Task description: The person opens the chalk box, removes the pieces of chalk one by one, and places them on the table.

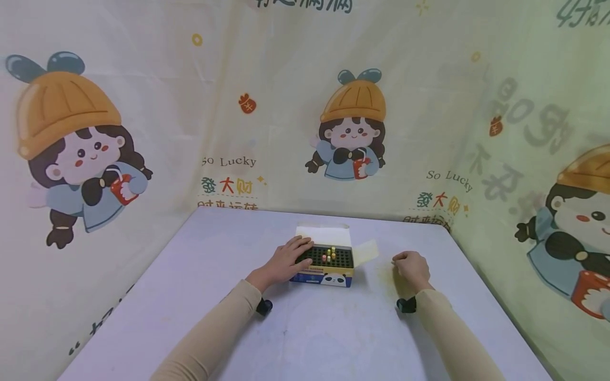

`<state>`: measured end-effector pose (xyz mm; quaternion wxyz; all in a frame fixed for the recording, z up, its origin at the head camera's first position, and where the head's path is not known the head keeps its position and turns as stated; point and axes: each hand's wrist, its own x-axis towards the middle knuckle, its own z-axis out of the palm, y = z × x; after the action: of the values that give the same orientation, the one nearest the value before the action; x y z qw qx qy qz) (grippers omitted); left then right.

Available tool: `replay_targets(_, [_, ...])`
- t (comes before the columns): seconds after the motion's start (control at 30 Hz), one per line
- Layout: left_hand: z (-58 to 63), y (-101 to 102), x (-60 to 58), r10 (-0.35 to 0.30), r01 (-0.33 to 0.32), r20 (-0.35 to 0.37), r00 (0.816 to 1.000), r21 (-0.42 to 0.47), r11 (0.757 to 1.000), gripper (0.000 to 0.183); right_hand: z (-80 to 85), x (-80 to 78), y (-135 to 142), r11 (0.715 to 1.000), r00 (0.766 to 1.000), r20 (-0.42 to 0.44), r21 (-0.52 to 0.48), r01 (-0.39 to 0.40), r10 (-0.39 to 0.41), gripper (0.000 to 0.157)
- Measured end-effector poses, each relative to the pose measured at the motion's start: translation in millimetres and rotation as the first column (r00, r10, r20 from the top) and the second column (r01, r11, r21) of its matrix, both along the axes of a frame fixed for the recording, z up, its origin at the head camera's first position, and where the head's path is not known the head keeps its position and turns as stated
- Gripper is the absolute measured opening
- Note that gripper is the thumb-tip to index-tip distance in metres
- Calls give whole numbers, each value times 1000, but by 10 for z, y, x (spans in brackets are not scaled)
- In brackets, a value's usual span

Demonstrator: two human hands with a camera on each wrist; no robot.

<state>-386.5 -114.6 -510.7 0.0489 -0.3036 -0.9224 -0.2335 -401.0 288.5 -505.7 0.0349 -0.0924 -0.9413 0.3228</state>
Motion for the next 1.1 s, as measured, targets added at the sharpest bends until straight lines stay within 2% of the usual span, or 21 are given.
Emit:
replay_targets(0.2, [2,-6,2,7,-7,12,1000,-21,1000,65,90,-14,-85,1000,999,-54,-2,-4,4,32])
replay_targets(0.3, [-4,-8,-2,8,-7,9,1000,-32,999,65,176,-24,-175,1000,993,-118,-22,2,-4,32])
replay_targets(0.4, [-6,-6,-4,7,-7,4,1000,-29,1000,65,295,-35,-308,999,978,-208,-51,8,-19,32])
replay_targets(0.63, [0,-5,-3,9,-9,4,1000,-26,1000,65,578,-33,-733,989,909,-414,-146,-16,-47,26])
replay_targets(0.77, [25,-7,17,10,-10,10,1000,-28,1000,65,665,52,-1027,988,866,-498,-114,-101,31,21])
replay_targets(0.9, [16,-2,10,15,-14,10,1000,-38,999,65,686,172,-1299,977,854,-487,-9,-215,183,15])
replay_targets(1.0, [5,3,4,20,-19,9,1000,-36,999,65,671,253,-1458,957,864,-419,44,-287,278,14])
replay_targets(1.1, [2,9,9,24,-23,10,1000,-38,999,65,632,304,-1565,944,882,-339,63,-325,326,15])
